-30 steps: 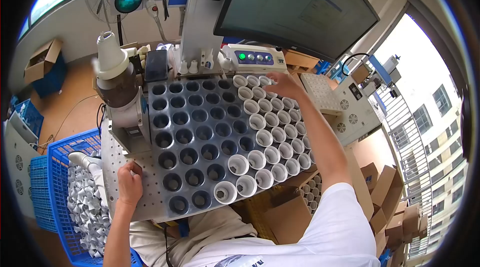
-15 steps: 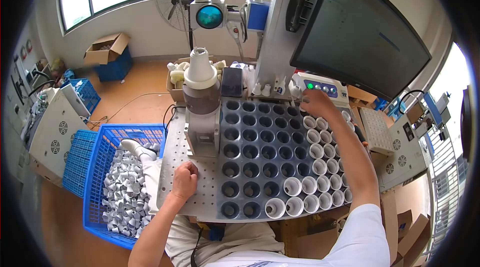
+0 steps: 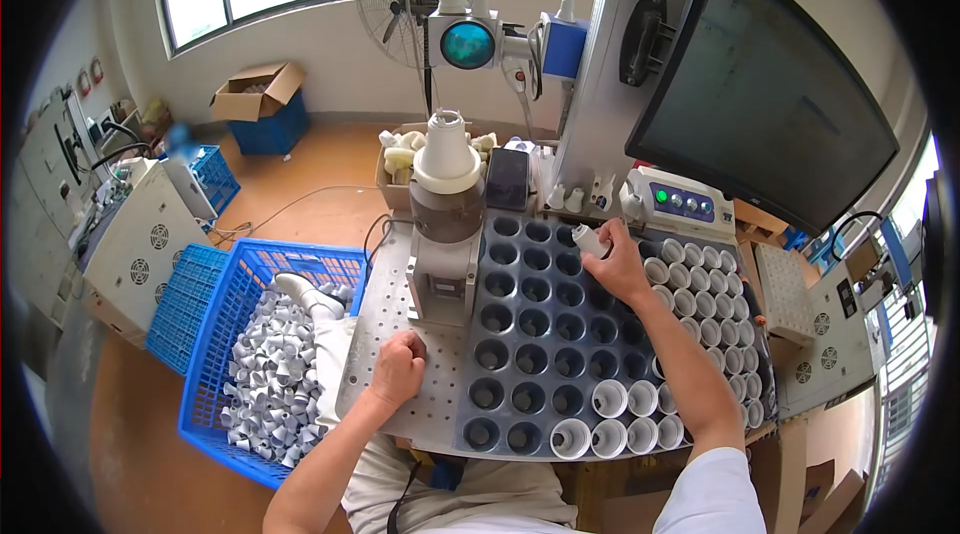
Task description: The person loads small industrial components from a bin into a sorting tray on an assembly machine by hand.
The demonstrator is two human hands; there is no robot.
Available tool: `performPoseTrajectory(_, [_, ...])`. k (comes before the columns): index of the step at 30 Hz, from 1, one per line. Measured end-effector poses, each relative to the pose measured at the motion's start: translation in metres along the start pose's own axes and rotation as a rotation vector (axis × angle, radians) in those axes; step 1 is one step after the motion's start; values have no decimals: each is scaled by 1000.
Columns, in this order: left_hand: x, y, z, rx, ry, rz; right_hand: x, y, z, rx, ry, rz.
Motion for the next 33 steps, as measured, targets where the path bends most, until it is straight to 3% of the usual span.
performPoseTrajectory(33, [0,0,2,-51,-53,-72,0,-2,-2,-12,-1,-14])
Point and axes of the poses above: each hand's wrist, its own y-axis towards the middle knuckle, its own x-axis out of the back of the hand, z = x × y, the point moved 4 cm from there along y, towards the middle knuckle, and after that the axes turned 9 degrees about z, right-handed, at the moved point
